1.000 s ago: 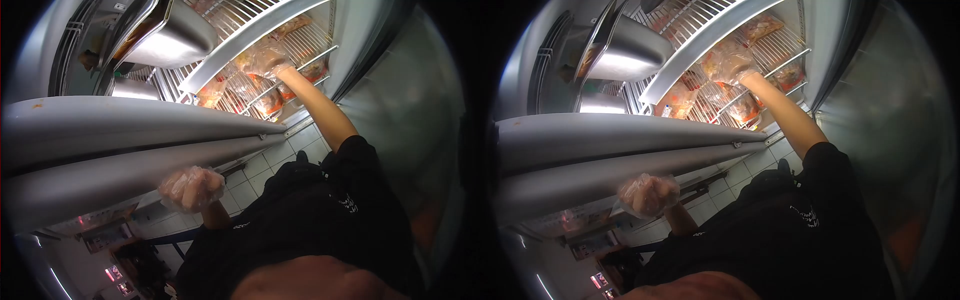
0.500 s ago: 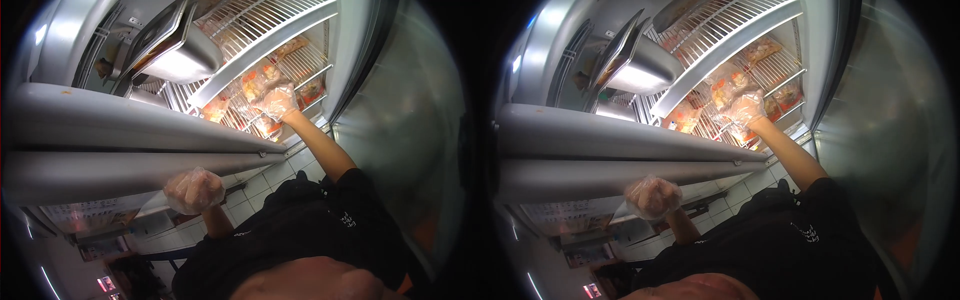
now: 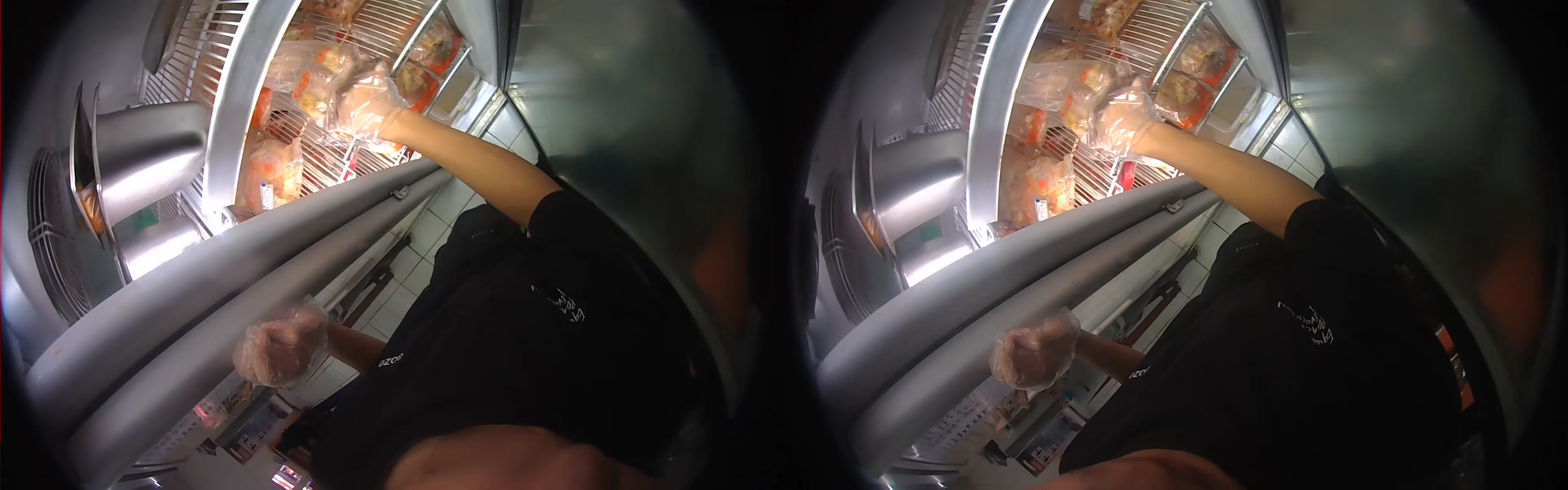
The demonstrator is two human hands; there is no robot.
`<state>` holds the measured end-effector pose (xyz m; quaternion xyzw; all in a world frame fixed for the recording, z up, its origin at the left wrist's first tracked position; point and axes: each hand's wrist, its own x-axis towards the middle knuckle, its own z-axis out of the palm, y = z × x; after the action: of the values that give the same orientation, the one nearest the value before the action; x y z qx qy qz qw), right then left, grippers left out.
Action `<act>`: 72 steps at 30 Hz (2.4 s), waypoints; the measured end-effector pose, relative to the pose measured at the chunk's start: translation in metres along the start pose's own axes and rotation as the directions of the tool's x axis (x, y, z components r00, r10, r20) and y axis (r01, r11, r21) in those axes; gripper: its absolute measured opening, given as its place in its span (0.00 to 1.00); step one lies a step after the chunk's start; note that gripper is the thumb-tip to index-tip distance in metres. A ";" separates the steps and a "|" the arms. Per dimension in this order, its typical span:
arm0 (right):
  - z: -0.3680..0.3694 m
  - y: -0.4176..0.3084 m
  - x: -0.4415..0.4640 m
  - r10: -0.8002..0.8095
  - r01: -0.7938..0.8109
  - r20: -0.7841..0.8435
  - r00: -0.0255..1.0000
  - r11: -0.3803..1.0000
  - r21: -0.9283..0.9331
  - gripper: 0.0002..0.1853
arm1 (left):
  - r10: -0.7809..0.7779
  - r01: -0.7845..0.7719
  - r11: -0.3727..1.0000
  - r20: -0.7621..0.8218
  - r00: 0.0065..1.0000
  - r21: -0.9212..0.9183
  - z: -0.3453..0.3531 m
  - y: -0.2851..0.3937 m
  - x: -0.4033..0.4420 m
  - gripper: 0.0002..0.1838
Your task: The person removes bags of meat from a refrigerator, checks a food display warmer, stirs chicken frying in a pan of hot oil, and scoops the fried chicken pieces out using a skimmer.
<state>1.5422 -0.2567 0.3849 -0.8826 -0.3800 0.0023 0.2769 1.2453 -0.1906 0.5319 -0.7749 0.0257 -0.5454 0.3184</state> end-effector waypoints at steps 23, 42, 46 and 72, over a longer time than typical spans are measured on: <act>0.024 -0.071 -0.029 -0.321 0.331 -0.360 0.876 0.943 -0.036 0.26 | 0.048 -0.047 0.997 -0.018 0.999 0.065 -0.008 -0.021 -0.003 0.15; 0.006 -0.075 -0.037 -0.277 0.314 -0.255 0.926 0.942 0.115 0.21 | -0.022 -0.006 0.951 0.087 0.996 0.311 -0.008 -0.013 -0.033 0.17; 0.015 -0.077 -0.037 -0.230 0.277 -0.310 0.923 0.954 0.118 0.21 | -0.044 0.007 0.938 0.098 0.994 0.346 -0.010 -0.009 -0.030 0.19; 0.040 0.042 0.013 -0.215 0.185 -0.183 0.959 0.969 -0.165 0.17 | -0.971 0.878 -0.087 0.237 0.031 -0.471 -0.019 0.075 0.040 0.10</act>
<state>1.5712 -0.2516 0.3337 -0.8532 -0.4368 -0.1424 0.2469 1.2683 -0.2748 0.5299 -0.5702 -0.3479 -0.6480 -0.3660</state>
